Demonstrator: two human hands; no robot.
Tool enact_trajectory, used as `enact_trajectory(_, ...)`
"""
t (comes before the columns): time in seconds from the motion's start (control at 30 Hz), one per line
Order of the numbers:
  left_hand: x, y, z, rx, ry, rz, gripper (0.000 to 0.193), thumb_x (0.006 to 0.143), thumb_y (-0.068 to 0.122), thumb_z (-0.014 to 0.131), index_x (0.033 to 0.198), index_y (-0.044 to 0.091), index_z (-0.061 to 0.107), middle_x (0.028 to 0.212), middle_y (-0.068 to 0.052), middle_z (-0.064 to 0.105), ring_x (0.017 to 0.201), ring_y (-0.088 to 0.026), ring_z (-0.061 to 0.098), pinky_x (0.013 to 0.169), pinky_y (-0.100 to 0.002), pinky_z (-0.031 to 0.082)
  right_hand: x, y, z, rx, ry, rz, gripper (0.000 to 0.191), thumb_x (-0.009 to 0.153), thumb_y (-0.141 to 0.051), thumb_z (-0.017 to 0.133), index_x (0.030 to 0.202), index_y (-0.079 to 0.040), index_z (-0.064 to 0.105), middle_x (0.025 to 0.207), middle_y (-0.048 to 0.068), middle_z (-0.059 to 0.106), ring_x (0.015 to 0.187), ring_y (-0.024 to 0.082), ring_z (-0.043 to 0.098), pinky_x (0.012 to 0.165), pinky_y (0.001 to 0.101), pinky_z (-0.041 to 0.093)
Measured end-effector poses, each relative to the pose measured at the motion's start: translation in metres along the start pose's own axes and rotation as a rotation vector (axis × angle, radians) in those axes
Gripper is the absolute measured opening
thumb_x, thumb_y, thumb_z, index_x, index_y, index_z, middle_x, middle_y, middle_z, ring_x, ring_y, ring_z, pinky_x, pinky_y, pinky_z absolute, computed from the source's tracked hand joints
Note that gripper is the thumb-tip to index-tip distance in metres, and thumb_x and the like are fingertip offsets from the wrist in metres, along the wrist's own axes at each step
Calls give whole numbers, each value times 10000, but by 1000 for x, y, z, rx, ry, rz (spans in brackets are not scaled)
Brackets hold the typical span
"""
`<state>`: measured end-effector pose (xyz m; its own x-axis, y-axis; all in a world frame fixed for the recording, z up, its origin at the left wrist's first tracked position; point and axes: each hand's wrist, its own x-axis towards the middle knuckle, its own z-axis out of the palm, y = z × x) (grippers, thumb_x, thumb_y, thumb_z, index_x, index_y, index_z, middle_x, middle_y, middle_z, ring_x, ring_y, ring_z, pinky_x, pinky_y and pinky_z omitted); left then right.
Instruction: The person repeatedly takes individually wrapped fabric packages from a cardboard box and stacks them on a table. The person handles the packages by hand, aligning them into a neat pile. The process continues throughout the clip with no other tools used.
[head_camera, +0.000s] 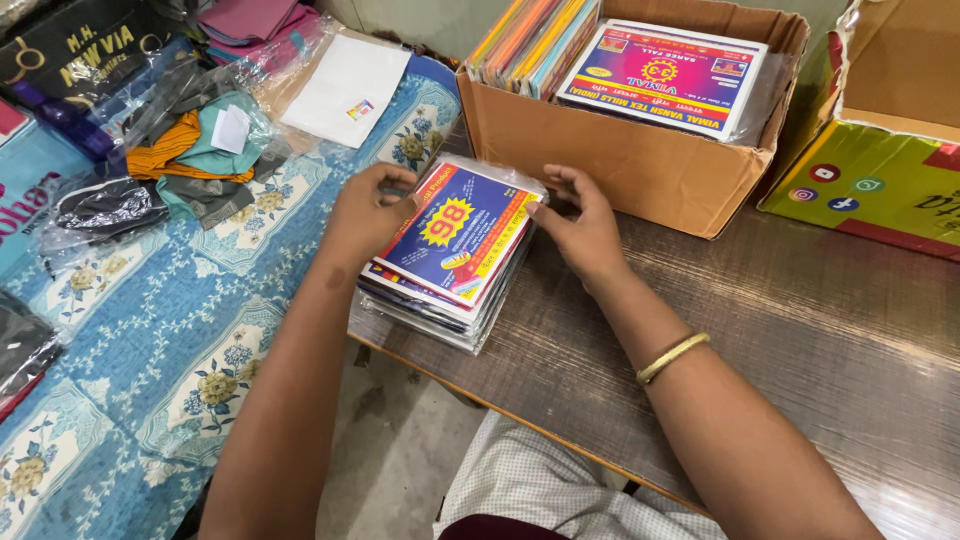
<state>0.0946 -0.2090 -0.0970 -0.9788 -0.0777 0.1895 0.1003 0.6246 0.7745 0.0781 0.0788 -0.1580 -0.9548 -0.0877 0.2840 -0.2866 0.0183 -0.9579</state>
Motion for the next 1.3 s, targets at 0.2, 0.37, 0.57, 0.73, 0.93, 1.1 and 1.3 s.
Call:
enact_trajectory(0.2,-9,-14,5,-180,-171,32,539,865,104,745,1356,-14,555,1256,-144,695,1152,-223,669,980,-332,523,5,13,-3,18,-163,8,734,842,-71,755,1510,-78,452,1502,131,543,1391,219,508,1078,368,439)
enact_trajectory(0.37,-15,-11,-1,-83,-187,17,559,886,97,736,1396,-28,542,1271,-147,703,1156,-194,672,997,-314,500,5,15,-3,75,-211,-5,677,867,-47,702,1505,-60,476,1479,112,579,1357,197,536,1088,336,440)
enact_trajectory(0.57,-26,9,-6,-97,-203,-65,468,909,127,690,1360,23,623,1161,-111,764,982,-156,702,893,-300,532,2,7,-1,17,-208,50,574,889,-59,698,1445,-55,555,1310,78,669,1161,162,617,994,314,493)
enact_trajectory(0.73,-28,12,-6,-58,-193,-70,459,914,135,691,1357,27,634,1106,-116,776,923,-147,712,871,-297,540,2,1,0,23,-204,43,547,899,-63,697,1430,-53,568,1298,79,678,1162,158,627,1000,309,491)
enact_trajectory(0.93,-25,3,-5,-73,-208,-91,465,919,143,688,1362,21,618,1146,-140,767,940,-169,715,878,-312,548,1,3,-1,25,-199,68,526,899,-64,691,1412,-50,579,1295,80,681,1158,164,630,1008,316,492)
enact_trajectory(1.1,-19,24,-14,1,-79,-44,525,942,188,706,1404,6,535,1367,-198,618,1120,-246,648,966,-379,502,5,17,2,55,-98,-30,480,916,-42,688,1380,-35,566,1339,95,649,1234,176,609,1068,325,474)
enact_trajectory(1.3,2,92,-7,202,172,532,307,879,137,734,1164,35,678,1158,-176,680,1098,-357,671,942,-437,524,9,26,-3,165,67,73,275,953,-81,619,1226,-65,602,1164,55,675,1050,153,660,819,303,562)
